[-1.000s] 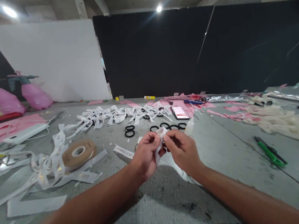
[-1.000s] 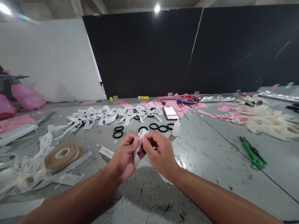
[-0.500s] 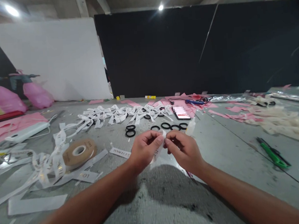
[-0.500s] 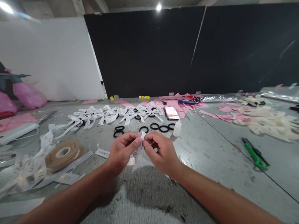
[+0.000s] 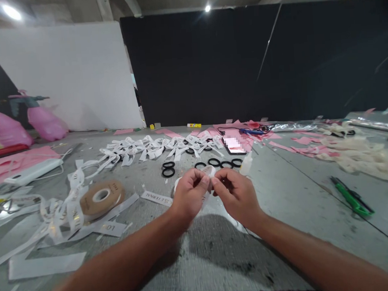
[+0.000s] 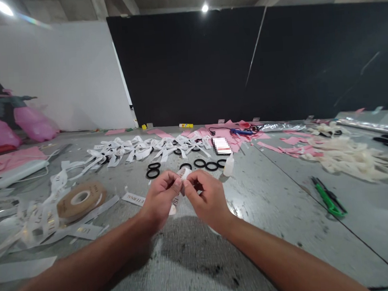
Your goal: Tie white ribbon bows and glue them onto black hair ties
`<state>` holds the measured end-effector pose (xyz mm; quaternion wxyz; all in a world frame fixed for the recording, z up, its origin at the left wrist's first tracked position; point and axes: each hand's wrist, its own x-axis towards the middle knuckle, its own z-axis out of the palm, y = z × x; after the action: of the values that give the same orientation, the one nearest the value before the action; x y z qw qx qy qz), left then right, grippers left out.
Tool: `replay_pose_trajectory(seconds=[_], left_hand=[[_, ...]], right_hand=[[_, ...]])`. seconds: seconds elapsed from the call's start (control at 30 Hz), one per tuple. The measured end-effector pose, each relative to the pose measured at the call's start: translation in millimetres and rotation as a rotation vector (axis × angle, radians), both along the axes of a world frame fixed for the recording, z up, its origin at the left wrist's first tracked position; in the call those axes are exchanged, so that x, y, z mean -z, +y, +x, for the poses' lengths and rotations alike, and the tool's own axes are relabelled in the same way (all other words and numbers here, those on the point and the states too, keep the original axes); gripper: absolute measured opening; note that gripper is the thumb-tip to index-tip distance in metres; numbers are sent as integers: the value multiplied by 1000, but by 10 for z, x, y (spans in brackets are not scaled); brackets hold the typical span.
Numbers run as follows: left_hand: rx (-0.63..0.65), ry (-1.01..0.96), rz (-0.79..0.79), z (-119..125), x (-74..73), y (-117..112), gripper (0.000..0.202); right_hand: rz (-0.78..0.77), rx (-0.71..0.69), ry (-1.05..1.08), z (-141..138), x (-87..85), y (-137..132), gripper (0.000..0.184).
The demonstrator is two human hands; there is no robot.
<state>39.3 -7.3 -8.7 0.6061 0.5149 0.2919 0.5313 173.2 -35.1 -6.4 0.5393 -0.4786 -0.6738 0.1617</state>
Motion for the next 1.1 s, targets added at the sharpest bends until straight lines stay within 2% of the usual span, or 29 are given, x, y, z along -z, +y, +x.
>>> replay_pose_trajectory(seconds=[0.07,0.13,0.27,0.37,0.5,0.63,0.73,0.87,1.1], left_hand=[[35,-139,-151,-12,-9,38,30],[39,-223,-225,-58,-33,104,31],[46,-196,-122,-122,-81,163,27],[80,-128,-28,-87,-80,90,28],[73,-90,-6,-38,-33,14,31],[28,-55,-16,-36,30,50,30],[92,-24,-18,-37,55,73,31],[182,11,-7,-29,51,56,29],[155,111,-43,-31,38,53,36]], right_hand=[[-1,4,68,11,-1,-7,19],[-31,-27,159,32,-8,1,18],[-146,-154,292,39,-18,36,21],[-187,-228,264,11,-22,43,25],[-189,-113,232,-6,-51,26,25],[-157,-35,209,16,-74,24,24],[-129,12,166,36,-63,36,23],[-112,12,100,48,-32,49,22],[-103,47,86,63,-21,65,24]])
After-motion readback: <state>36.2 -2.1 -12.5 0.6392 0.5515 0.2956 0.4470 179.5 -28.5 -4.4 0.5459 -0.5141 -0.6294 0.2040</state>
